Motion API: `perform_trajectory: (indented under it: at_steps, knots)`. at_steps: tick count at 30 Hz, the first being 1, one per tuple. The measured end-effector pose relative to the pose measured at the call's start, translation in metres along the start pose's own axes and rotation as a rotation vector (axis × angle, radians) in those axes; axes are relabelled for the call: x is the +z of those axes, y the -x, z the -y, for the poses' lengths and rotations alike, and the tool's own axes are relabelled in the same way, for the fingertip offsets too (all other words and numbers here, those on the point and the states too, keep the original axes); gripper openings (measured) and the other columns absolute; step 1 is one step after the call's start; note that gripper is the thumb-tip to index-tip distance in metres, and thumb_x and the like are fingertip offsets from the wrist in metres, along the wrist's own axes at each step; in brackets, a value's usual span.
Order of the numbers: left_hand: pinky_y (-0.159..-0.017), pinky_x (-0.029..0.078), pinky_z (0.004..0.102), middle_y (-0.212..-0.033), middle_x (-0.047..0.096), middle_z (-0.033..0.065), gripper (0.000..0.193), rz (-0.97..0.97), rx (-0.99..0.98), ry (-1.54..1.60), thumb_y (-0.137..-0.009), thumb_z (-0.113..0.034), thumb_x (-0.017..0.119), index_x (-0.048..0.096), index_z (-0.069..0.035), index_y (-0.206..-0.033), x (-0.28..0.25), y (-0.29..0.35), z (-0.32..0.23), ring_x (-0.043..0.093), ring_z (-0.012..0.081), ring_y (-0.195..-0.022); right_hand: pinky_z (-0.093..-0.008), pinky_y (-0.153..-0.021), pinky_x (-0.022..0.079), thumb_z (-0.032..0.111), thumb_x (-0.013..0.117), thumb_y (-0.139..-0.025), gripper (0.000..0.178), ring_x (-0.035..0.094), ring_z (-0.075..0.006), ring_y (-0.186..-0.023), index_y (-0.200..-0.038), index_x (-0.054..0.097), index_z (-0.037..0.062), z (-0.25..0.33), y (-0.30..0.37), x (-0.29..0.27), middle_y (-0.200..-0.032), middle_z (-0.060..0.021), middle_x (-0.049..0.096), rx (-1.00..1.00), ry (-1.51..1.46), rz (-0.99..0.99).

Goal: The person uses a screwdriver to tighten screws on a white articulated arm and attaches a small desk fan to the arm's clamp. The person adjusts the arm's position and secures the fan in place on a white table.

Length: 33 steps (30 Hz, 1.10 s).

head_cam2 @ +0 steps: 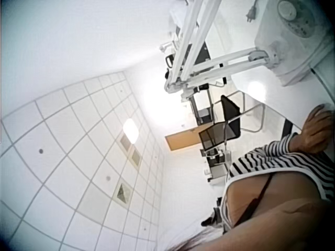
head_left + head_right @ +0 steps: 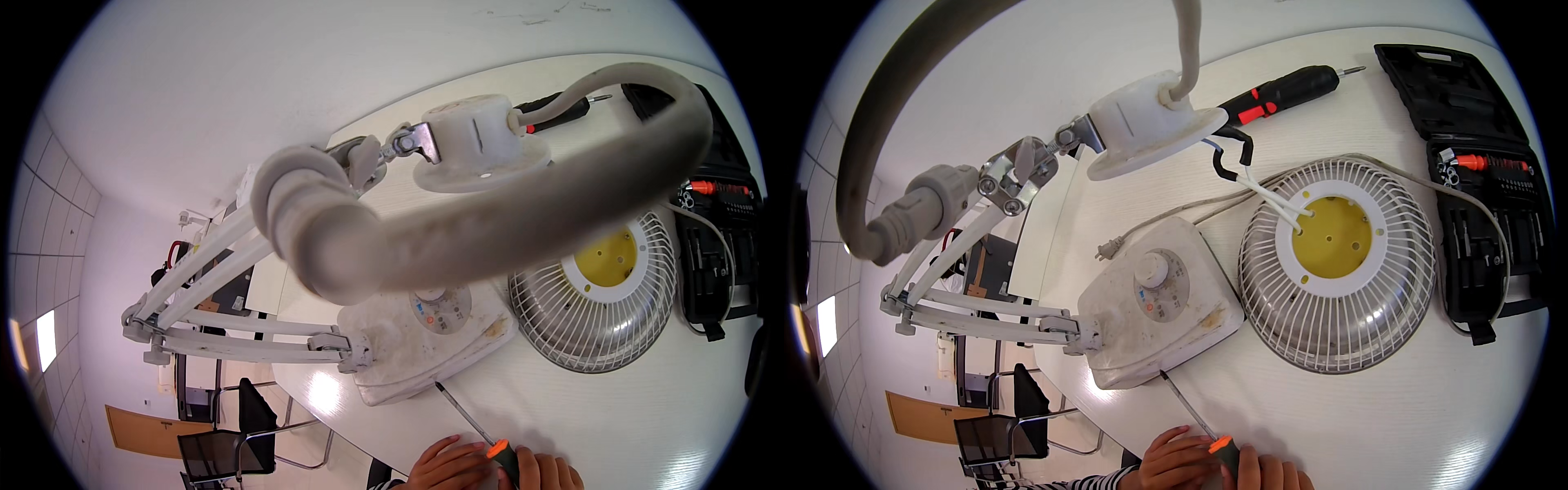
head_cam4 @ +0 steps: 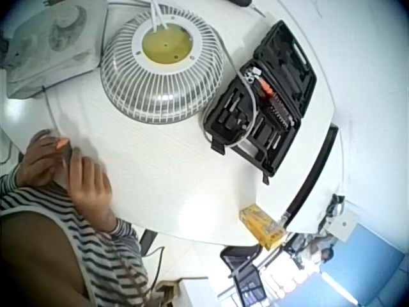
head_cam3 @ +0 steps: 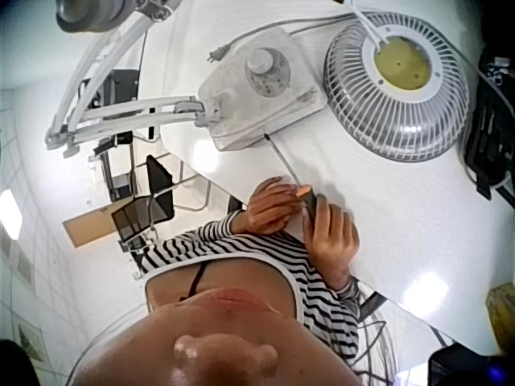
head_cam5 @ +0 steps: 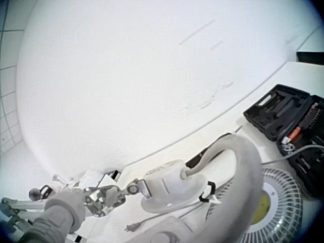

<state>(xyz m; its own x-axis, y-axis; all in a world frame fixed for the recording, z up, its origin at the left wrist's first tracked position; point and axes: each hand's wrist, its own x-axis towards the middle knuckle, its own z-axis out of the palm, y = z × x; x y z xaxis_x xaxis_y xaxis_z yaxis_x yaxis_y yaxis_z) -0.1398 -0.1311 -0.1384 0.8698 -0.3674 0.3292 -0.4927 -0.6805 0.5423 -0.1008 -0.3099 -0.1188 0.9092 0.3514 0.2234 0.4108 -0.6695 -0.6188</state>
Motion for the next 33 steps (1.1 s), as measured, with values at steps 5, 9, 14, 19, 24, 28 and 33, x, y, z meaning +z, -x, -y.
perform_trajectory:
  at_steps: [5, 9, 14, 19, 24, 28, 33]
  knots:
    - [-0.089, 0.04, 0.0466, -0.093, 0.062, 0.0133, 0.015, 0.007, -0.004, -0.002, -0.076, -0.009, 0.058, 0.065, -0.002, -0.087, 0.0007, 0.0016, 0.0005, 0.059, 0.0302, -0.095, -0.0319, -0.051, 0.045, 0.022, 0.061, -0.078, 0.028, 0.053, -0.0228, -0.061, -0.098, 0.058, 0.0027, -0.0005, 0.0004, 0.0003, -0.076, -0.0088, 0.054, -0.009, 0.002, -0.009]
    - [-0.089, 0.04, 0.0469, -0.093, 0.062, 0.0135, 0.016, 0.015, -0.01, -0.007, -0.076, -0.009, 0.058, 0.066, -0.002, -0.088, 0.001, 0.0027, 0.0004, 0.059, 0.0303, -0.096, -0.0317, -0.051, 0.045, 0.022, 0.061, -0.078, 0.027, 0.053, -0.0225, -0.061, -0.098, 0.058, 0.0028, -0.0005, 0.0006, 0.0005, -0.076, -0.0088, 0.055, -0.011, 0.005, -0.018]
    - [-0.089, 0.04, 0.0469, -0.093, 0.062, 0.0134, 0.016, 0.034, -0.012, -0.002, -0.075, -0.009, 0.058, 0.065, -0.002, -0.088, -0.0003, 0.0029, 0.0003, 0.059, 0.0302, -0.096, -0.0314, -0.051, 0.045, 0.022, 0.061, -0.078, 0.027, 0.053, -0.0224, -0.06, -0.097, 0.058, 0.0029, -0.0006, 0.001, 0.0019, -0.075, -0.0089, 0.055, -0.016, 0.007, -0.033]
    - [-0.089, 0.04, 0.047, -0.093, 0.062, 0.0135, 0.016, 0.038, -0.02, -0.012, -0.075, -0.008, 0.058, 0.065, -0.002, -0.088, -0.0007, 0.0008, -0.0011, 0.059, 0.0303, -0.095, -0.0314, -0.05, 0.045, 0.021, 0.062, -0.078, 0.026, 0.053, -0.0225, -0.059, -0.096, 0.059, 0.0028, 0.0004, 0.0, 0.0003, -0.075, -0.009, 0.055, -0.005, 0.013, -0.02]
    - [-0.089, 0.04, 0.0471, -0.092, 0.062, 0.0137, 0.016, 0.035, -0.02, -0.01, -0.075, -0.008, 0.058, 0.065, -0.002, -0.088, -0.0008, -0.0006, -0.0013, 0.059, 0.0304, -0.095, -0.0315, -0.049, 0.044, 0.021, 0.062, -0.078, 0.026, 0.053, -0.0225, -0.058, -0.096, 0.059, 0.0025, -0.0005, -0.0004, 0.0002, -0.074, -0.0092, 0.055, -0.012, 0.009, -0.025]
    - [-0.089, 0.04, 0.047, -0.092, 0.062, 0.014, 0.016, 0.014, -0.01, -0.01, -0.075, -0.008, 0.058, 0.065, -0.002, -0.088, 0.0013, 0.0008, -0.0004, 0.059, 0.0306, -0.095, -0.0316, -0.049, 0.044, 0.021, 0.061, -0.079, 0.026, 0.053, -0.0225, -0.058, -0.097, 0.058, 0.0024, -0.0014, -0.0007, 0.0006, -0.074, -0.0093, 0.055, -0.023, 0.002, -0.039]
    - [-0.089, 0.04, 0.0472, -0.092, 0.062, 0.0144, 0.016, 0.006, -0.019, -0.009, -0.074, -0.007, 0.06, 0.065, -0.002, -0.087, 0.0025, 0.0022, -0.0005, 0.059, 0.0308, -0.095, -0.0316, -0.049, 0.045, 0.021, 0.061, -0.079, 0.026, 0.053, -0.0225, -0.059, -0.097, 0.058, 0.0022, -0.0012, -0.0003, 0.0006, -0.075, -0.0094, 0.055, -0.016, 0.003, -0.03]
